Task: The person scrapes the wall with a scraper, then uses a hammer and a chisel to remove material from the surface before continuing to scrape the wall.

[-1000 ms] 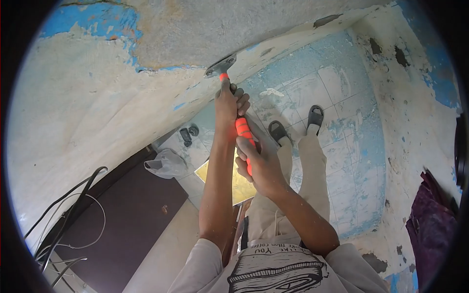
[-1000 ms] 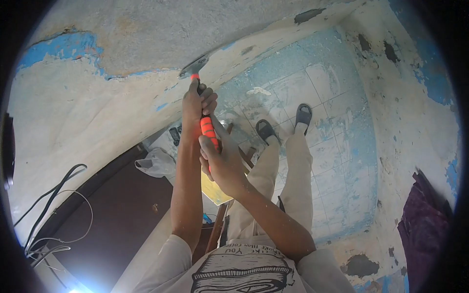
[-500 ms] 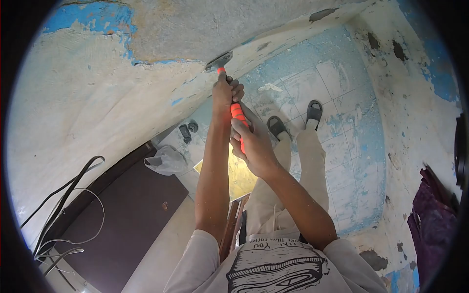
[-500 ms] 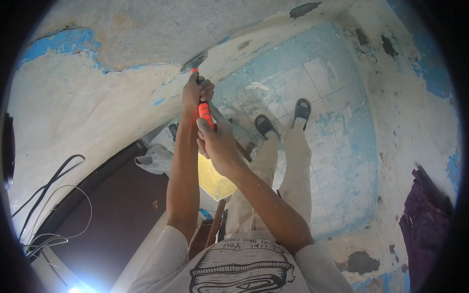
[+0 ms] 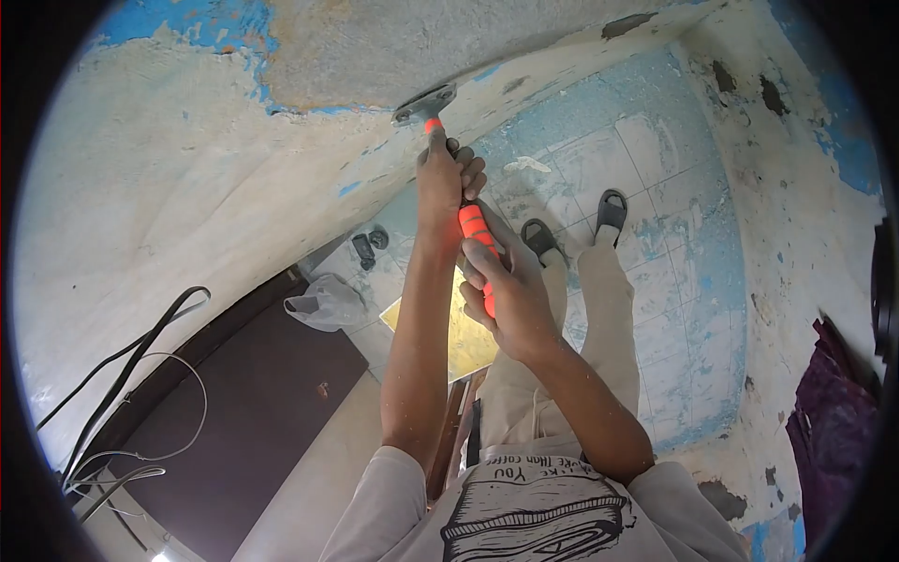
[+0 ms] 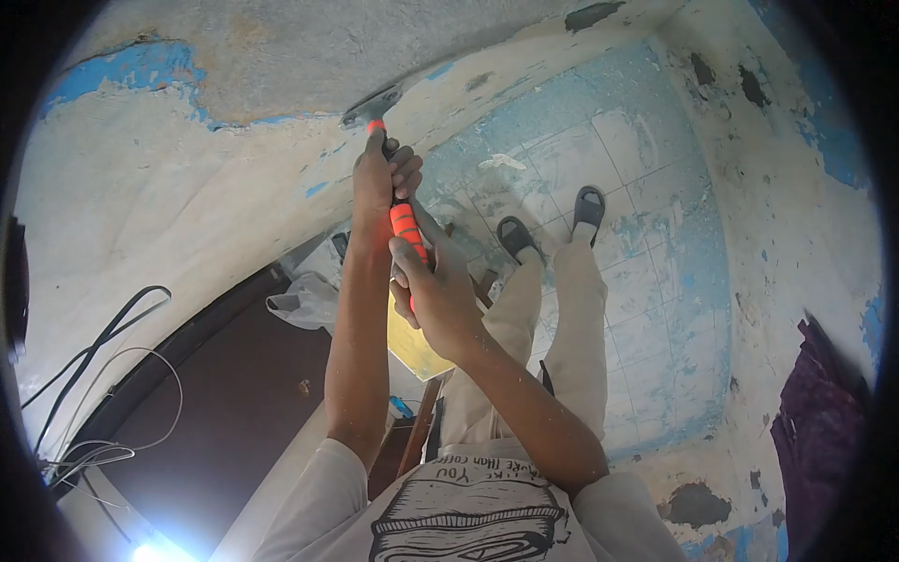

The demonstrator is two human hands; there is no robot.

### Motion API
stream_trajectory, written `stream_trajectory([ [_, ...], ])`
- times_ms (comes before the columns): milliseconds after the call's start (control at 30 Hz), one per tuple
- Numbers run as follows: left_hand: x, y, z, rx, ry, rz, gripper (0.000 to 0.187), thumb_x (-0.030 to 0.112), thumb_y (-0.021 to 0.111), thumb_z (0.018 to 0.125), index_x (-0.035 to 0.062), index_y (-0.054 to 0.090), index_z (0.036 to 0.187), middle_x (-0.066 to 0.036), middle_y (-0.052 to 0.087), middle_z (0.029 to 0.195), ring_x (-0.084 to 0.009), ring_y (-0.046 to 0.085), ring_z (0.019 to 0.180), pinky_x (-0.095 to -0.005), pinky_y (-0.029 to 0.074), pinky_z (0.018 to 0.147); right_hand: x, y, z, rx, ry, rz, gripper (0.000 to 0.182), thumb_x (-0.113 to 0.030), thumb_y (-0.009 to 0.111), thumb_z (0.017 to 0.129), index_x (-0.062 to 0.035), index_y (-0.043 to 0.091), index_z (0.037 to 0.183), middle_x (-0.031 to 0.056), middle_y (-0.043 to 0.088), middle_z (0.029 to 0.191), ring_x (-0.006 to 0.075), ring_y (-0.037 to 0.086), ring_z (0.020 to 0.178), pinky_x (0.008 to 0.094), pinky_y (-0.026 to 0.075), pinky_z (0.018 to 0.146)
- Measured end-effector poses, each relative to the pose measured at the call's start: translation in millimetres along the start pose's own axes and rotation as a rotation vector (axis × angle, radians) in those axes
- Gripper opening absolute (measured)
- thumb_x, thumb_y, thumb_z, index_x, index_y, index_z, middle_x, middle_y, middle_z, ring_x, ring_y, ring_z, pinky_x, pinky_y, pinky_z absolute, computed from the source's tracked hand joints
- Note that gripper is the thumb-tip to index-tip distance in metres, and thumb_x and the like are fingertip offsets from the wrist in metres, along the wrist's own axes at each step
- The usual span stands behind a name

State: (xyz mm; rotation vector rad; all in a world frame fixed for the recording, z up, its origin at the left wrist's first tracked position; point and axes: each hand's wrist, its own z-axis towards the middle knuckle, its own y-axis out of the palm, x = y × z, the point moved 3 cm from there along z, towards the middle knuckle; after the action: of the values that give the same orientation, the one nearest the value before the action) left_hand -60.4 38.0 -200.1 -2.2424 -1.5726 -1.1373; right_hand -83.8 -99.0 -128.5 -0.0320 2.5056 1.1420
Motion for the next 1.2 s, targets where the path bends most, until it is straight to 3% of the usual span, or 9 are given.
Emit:
stream_trajectory([
  [367,-23.8,-12.6,26.5,-0.027,-0.062,-0.017,0.033,0.035,0.041,0.1,0.0086,0.038,0.081,0.002,0.033,0.06,-0.0074,0.03,0.046,-0.0236,0.027,0.039,2.1,-14.5,21.2,0.043,0.032,0.038,0.049,-0.018,0.054,0.094,-0.0069,0.039,0.139,-0.0027,0.04,0.069,0.004,0.03,0.045,0.0191,0.024,0.038],
  [533,-7.2,-21.4,38.4,-0.111,-0.081,-0.064,0.025,0.027,0.041,0.097,0.0079,0.037,0.08,0.002,0.032,0.058,-0.0071,0.029,0.045,-0.0239,0.025,0.037,-3.7,6.3,27.8,0.088,0.061,0.081,0.048,-0.016,0.053,0.094,-0.0087,0.039,0.139,-0.0027,0.04,0.068,0.0046,0.03,0.045,0.0195,0.025,0.038],
  [667,-19.0,-30.7,57.3,-0.025,-0.094,0.01,0.025,0.026,0.041,0.096,0.0076,0.036,0.079,0.001,0.031,0.057,-0.0086,0.029,0.042,-0.0242,0.024,0.035,1.6,0.7,42.6,0.068,0.086,0.145,0.044,-0.014,0.052,0.093,-0.0089,0.041,0.136,-0.0028,0.039,0.068,0.0051,0.03,0.045,0.0199,0.026,0.04],
  [767,-10.9,-20.9,37.4,0.019,-0.07,0.055,0.029,0.03,0.04,0.097,0.0067,0.036,0.079,0.0,0.031,0.057,-0.01,0.029,0.042,-0.026,0.024,0.036,1.1,1.5,32.6,0.05,0.047,0.175,0.039,-0.013,0.05,0.093,-0.0075,0.044,0.131,-0.0028,0.039,0.068,0.0047,0.031,0.045,0.0201,0.026,0.039],
  [833,-14.0,-26.0,46.0,0.015,-0.064,0.086,0.03,0.03,0.04,0.097,0.0066,0.036,0.079,0.0,0.031,0.057,-0.0101,0.029,0.042,-0.0265,0.025,0.036,9.1,-0.4,33.1,0.055,0.006,0.148,0.016,-0.012,0.049,0.093,-0.0069,0.046,0.108,-0.0007,0.039,0.067,0.0069,0.034,0.043,0.0227,0.026,0.038],
  [867,-20.9,-33.2,61.2,0.021,-0.098,0.078,0.03,0.03,0.04,0.097,0.0067,0.036,0.079,0.0,0.031,0.057,-0.0102,0.029,0.042,-0.0265,0.025,0.036,12.3,-3.6,38.4,0.057,0.013,0.15,0.016,-0.012,0.049,0.093,-0.0069,0.046,0.108,-0.0007,0.039,0.067,0.0069,0.034,0.043,0.0227,0.026,0.038],
  [967,-20.6,-33.7,64.5,0.035,-0.121,0.051,0.03,0.03,0.04,0.097,0.0068,0.037,0.079,0.001,0.031,0.057,-0.0104,0.03,0.041,-0.0266,0.025,0.035,9.0,-9.6,56.2,0.006,0.075,0.138,0.05,-0.012,0.049,0.093,-0.0068,0.035,0.141,-0.001,0.04,0.067,0.0068,0.036,0.043,0.0219,0.029,0.037],
  [1067,-12.7,-26.2,44.1,0.042,-0.116,0.053,0.03,0.031,0.04,0.097,0.007,0.037,0.079,0.001,0.032,0.057,-0.0105,0.03,0.041,-0.027,0.025,0.035,1.8,-1.4,35.2,0.059,0.048,0.097,0.035,-0.012,0.049,0.093,-0.0055,0.044,0.127,-0.0009,0.039,0.067,0.007,0.037,0.043,0.0224,0.029,0.036],
  [1200,-18.9,-30.3,46.0,0.06,-0.093,0.147,0.029,0.031,0.04,0.097,0.0079,0.039,0.079,0.002,0.031,0.056,-0.0106,0.031,0.041,-0.0274,0.025,0.035,15.0,-10.3,34.9,0.104,0.088,0.103,0.037,-0.014,0.05,0.093,-0.0045,0.043,0.129,-0.0009,0.039,0.067,0.0069,0.037,0.043,0.0223,0.028,0.036],
])
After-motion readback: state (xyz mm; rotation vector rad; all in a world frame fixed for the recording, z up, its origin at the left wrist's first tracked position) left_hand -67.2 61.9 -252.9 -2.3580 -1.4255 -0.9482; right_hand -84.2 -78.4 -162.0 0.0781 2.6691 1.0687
